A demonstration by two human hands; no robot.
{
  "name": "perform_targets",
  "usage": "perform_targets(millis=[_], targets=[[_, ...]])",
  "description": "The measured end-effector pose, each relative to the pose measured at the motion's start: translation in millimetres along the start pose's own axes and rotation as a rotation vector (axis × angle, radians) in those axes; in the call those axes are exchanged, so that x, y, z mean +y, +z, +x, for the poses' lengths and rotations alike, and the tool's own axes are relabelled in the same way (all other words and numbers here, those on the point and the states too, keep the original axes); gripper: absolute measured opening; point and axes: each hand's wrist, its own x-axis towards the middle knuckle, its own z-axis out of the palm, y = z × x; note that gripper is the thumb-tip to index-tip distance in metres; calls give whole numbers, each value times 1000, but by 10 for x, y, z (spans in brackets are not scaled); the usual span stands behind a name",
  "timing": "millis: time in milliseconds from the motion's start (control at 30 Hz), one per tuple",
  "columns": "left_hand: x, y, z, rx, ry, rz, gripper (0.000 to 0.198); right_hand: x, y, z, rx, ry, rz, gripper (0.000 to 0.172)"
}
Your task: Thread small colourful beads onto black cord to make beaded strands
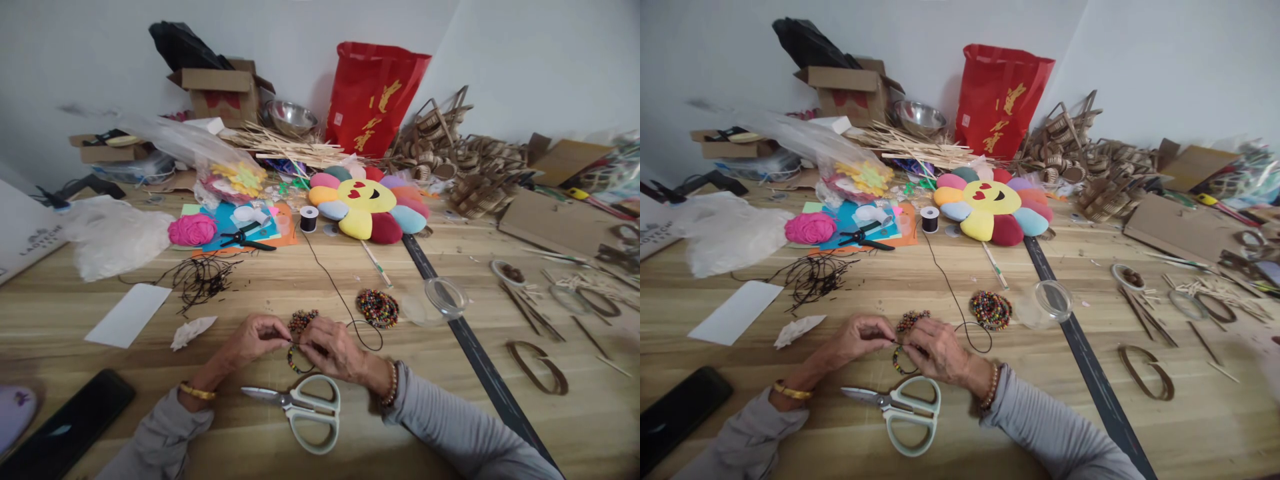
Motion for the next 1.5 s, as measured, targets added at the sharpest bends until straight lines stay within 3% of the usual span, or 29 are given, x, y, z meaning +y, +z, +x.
perform_targets(millis=[833, 1267, 1500], targets=[[-22, 35, 7, -13, 30, -19, 10, -8, 1, 14, -27, 0, -20, 11], [-26, 97, 27, -28, 29, -58, 12, -12, 4, 14, 32, -24, 52, 4], [9, 83, 35, -24, 162, 89, 14, -18, 0, 19, 50, -19, 32, 6]])
